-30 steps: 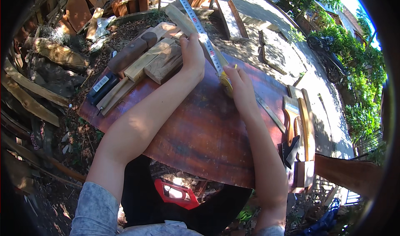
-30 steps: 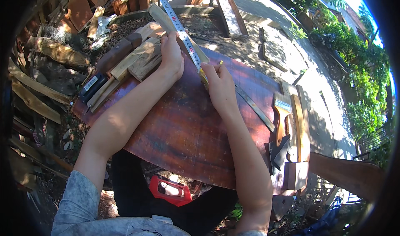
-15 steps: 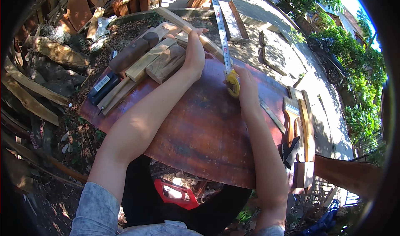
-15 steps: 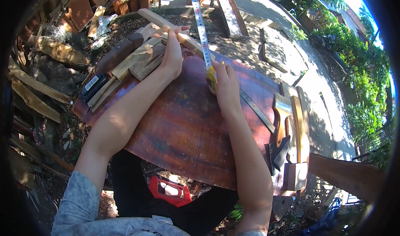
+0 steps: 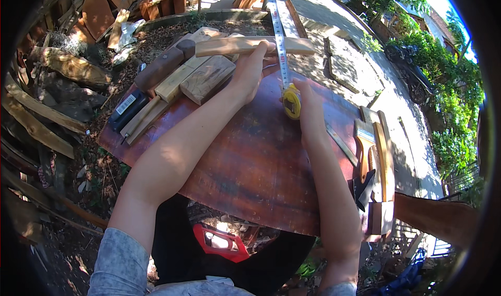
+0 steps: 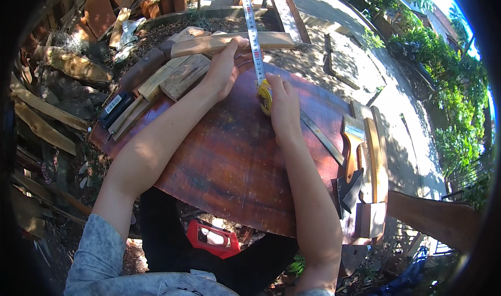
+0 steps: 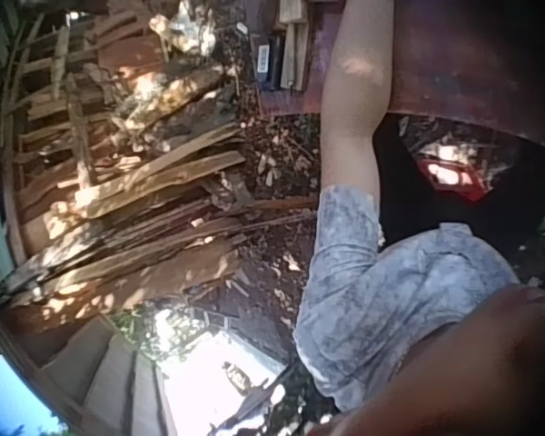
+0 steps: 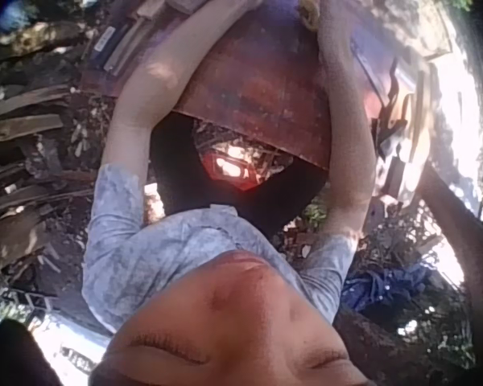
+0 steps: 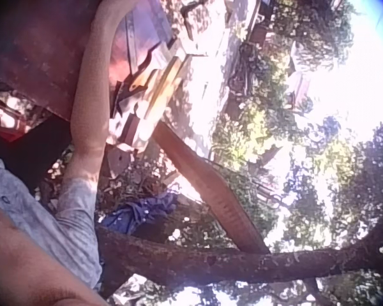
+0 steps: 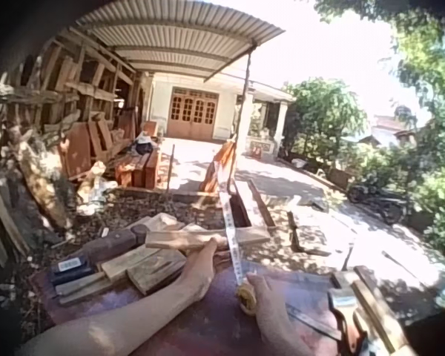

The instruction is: Sanding and measuring pieces of wood for a project.

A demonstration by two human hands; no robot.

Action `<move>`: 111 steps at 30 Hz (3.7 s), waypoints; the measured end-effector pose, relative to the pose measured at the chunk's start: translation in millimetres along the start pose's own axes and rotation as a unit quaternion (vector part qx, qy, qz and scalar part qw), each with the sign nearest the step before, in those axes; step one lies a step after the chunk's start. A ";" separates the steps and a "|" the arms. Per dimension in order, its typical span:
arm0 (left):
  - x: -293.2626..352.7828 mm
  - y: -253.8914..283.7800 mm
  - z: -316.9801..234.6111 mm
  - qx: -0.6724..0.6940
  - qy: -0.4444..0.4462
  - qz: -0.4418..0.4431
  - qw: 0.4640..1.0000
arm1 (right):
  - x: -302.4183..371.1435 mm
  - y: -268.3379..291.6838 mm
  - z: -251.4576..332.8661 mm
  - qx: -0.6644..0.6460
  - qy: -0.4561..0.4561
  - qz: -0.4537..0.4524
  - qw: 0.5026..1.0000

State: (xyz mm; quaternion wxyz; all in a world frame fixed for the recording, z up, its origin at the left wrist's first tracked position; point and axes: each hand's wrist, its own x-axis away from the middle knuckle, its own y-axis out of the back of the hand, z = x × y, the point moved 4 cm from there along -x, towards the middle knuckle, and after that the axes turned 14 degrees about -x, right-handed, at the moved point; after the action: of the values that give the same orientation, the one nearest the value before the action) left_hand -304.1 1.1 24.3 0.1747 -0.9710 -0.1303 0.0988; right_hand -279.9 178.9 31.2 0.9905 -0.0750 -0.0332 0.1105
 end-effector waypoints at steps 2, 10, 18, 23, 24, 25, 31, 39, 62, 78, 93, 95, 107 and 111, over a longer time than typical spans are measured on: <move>-0.3 2.6 -4.1 0.001 -0.001 -0.015 1.000 | 3.6 -3.1 4.4 0.010 -0.013 0.006 1.000; -3.3 8.9 -13.7 0.037 0.015 -0.057 0.998 | 8.2 -4.4 7.9 0.022 -0.016 0.006 1.000; 1.3 4.8 -16.0 0.043 0.005 -0.035 0.998 | 3.4 -3.6 4.1 0.014 -0.010 0.003 1.000; -6.2 13.8 -14.2 0.070 -0.003 -0.056 0.996 | 10.2 -9.1 10.4 0.027 -0.013 0.002 1.000; -6.0 14.6 -15.8 0.062 -0.009 -0.061 0.996 | 10.3 -8.5 10.2 0.027 -0.014 0.001 1.000; -5.7 14.2 -16.5 0.062 -0.008 -0.060 0.996 | 10.3 -8.3 9.9 0.026 -0.016 0.005 1.000; -3.8 13.3 -20.4 0.076 -0.026 -0.076 0.994 | 9.4 -7.0 7.7 0.022 -0.017 0.017 0.999; -7.1 16.7 -17.3 0.083 -0.025 -0.083 0.993 | 9.0 -7.2 6.2 -0.015 0.001 0.016 1.000; -2.7 11.7 -24.9 0.073 -0.060 -0.112 0.989 | 8.9 -7.3 5.0 0.026 -0.005 0.015 1.000; -2.3 14.2 -31.5 0.071 -0.052 -0.137 0.987 | -0.2 -3.0 -3.0 0.034 0.033 0.022 0.999; -7.8 18.0 -26.4 0.068 -0.048 -0.107 0.991 | 0.2 -6.2 -6.3 0.075 0.031 0.032 0.996; -6.3 17.3 -25.9 0.064 -0.053 -0.108 0.991 | -0.5 -5.8 -7.1 0.074 0.044 0.030 0.996; -5.1 16.9 -26.3 0.070 -0.060 -0.110 0.990 | 1.9 -6.9 -4.2 0.079 0.051 0.033 0.995; -4.4 16.5 -27.0 0.066 -0.054 -0.110 0.990 | 3.0 -7.1 -2.8 0.077 0.049 0.030 0.995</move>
State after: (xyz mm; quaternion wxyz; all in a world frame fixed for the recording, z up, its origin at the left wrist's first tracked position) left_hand -298.3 -23.6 43.8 0.2410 -0.9303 -0.2387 0.1393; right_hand -275.2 172.4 29.7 0.9899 -0.0047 0.0266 0.1390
